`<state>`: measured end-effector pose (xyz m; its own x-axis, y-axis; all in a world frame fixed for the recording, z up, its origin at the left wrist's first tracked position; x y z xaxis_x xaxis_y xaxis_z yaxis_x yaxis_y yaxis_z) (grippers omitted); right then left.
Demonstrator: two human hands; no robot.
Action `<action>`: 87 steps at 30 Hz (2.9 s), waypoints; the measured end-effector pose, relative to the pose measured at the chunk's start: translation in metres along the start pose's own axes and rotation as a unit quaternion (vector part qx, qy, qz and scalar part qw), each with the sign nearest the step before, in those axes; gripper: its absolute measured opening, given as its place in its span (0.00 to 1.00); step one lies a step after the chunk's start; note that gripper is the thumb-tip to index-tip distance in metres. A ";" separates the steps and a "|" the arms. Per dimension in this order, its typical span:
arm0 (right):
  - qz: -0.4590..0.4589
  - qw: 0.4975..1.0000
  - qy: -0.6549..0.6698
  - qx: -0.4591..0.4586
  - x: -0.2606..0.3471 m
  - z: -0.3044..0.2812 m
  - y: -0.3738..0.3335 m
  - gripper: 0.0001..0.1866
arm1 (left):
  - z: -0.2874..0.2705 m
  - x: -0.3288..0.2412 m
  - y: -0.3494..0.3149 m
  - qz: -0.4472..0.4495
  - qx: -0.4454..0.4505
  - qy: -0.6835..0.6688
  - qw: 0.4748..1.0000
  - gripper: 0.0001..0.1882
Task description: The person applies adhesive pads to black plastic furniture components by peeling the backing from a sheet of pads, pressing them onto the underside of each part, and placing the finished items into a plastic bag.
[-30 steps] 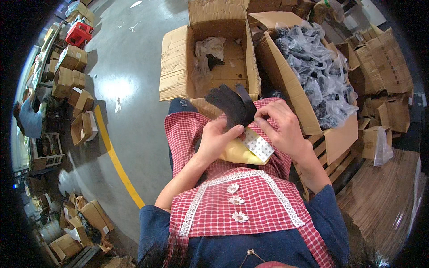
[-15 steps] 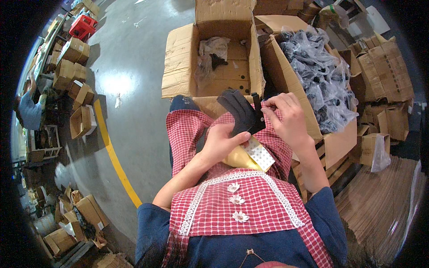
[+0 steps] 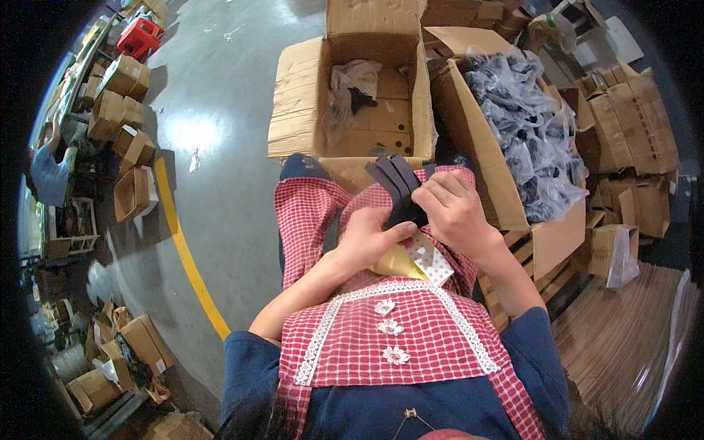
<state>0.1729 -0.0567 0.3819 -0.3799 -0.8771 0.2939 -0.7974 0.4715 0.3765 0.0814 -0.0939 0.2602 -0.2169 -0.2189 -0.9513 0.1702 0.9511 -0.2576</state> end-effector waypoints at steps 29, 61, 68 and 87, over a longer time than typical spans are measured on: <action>0.225 0.973 0.044 0.040 -0.022 0.024 -0.045 0.10 | -0.038 -0.013 -0.009 0.085 -0.175 -0.065 0.979 0.10; 0.261 0.886 0.372 -0.096 -0.073 0.001 -0.001 0.30 | 0.008 0.001 -0.001 -0.024 0.018 0.040 0.999 0.17; 0.350 0.862 0.365 -0.043 -0.095 0.025 -0.035 0.35 | 0.022 0.015 0.000 -0.035 0.033 -0.093 0.994 0.15; 0.195 0.941 0.227 0.158 -0.044 0.026 -0.029 0.07 | 0.016 -0.003 0.002 0.025 0.017 0.066 0.997 0.21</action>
<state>0.2007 -0.0340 0.3349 -0.4902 -0.4795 0.7279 -0.7655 0.6362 -0.0964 0.0976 -0.0953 0.2601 -0.3307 -0.1380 -0.9336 0.2155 0.9521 -0.2170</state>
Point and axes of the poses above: each hand's wrist, its own y-axis towards the middle knuckle, its own z-axis out of the palm, x = y × z, the point moved 10 cm from there along y, towards the middle knuckle, and after that the axes turned 6 degrees about y, right-handed, at the moved point
